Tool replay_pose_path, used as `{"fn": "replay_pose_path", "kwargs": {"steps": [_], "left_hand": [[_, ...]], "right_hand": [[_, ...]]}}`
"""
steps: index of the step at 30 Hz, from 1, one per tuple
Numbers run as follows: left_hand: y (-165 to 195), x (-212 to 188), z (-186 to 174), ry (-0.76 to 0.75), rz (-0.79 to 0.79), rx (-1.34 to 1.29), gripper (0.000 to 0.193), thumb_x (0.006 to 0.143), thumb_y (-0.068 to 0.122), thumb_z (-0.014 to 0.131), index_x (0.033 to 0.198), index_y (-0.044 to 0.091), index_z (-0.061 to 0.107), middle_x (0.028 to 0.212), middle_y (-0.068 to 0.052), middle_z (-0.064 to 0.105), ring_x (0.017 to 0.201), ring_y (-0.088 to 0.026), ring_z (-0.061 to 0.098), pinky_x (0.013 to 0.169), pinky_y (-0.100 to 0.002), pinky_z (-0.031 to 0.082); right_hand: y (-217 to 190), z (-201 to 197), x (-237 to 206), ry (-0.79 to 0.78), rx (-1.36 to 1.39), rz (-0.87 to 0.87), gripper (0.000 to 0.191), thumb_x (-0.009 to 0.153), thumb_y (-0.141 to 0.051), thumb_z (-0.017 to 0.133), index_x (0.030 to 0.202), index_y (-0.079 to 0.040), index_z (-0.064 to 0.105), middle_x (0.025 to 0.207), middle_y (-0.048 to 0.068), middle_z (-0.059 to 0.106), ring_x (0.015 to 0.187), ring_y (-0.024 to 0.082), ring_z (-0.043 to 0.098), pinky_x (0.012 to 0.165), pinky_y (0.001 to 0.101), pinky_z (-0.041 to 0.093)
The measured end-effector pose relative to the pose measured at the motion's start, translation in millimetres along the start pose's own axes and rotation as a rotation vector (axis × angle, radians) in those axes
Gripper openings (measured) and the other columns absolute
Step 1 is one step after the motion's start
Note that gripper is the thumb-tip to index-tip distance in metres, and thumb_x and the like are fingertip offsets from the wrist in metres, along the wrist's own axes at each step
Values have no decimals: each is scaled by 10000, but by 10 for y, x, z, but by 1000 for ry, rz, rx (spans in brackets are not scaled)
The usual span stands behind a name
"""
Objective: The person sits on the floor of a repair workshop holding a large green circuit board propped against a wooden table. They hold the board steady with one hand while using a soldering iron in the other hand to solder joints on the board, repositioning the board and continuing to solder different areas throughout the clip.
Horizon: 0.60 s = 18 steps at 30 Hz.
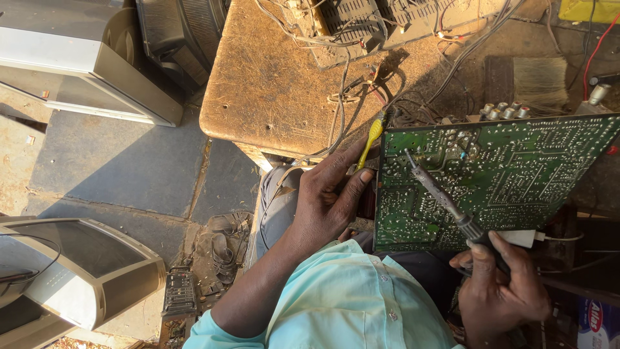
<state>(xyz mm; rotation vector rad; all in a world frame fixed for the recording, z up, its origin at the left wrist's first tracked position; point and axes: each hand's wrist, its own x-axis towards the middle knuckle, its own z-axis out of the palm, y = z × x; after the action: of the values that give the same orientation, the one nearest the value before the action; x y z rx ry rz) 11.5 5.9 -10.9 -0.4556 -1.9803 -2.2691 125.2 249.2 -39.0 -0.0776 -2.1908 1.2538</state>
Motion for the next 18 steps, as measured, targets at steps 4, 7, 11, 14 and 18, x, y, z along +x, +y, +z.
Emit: {"fn": "replay_pose_path", "kwargs": {"steps": [4,7,11,14,18], "left_hand": [[-1,5,-15,-20,20,6,458,1060,35,631,1508,31,538,1355,-140,683,1175,-120,666,952,-272,614],[-6,14,-30,-12,54,93,466,1048,35,654,1502,39,548,1331,-141,703,1139,-117,681,913,-265,601],[-26,21,-63,-9,157,221,472,1047,45,683,1502,49,556,1261,-138,722,1066,-150,714,889,-281,587],[-46,6,-71,-11,221,287,479,1047,46,684,1505,54,543,1209,-147,711,1025,-196,721,878,-297,582],[-55,-29,-61,-4,172,437,528,1014,34,721,1511,69,546,976,-141,660,813,-239,675,749,-333,569]], "right_hand": [[95,71,25,43,289,195,145,1105,55,623,1217,146,636,970,226,680,721,180,672,593,320,616],[152,106,30,41,342,184,151,1100,61,620,1219,153,627,993,226,683,739,178,670,611,327,619],[156,106,28,54,208,112,139,1119,61,620,1211,165,622,1003,231,680,750,195,681,619,325,626],[140,95,42,52,148,56,134,1129,60,624,1210,167,621,1016,232,667,768,205,693,635,322,634],[142,102,65,42,140,-8,158,1125,47,633,1226,166,611,1045,228,644,788,205,701,654,320,646]]}}
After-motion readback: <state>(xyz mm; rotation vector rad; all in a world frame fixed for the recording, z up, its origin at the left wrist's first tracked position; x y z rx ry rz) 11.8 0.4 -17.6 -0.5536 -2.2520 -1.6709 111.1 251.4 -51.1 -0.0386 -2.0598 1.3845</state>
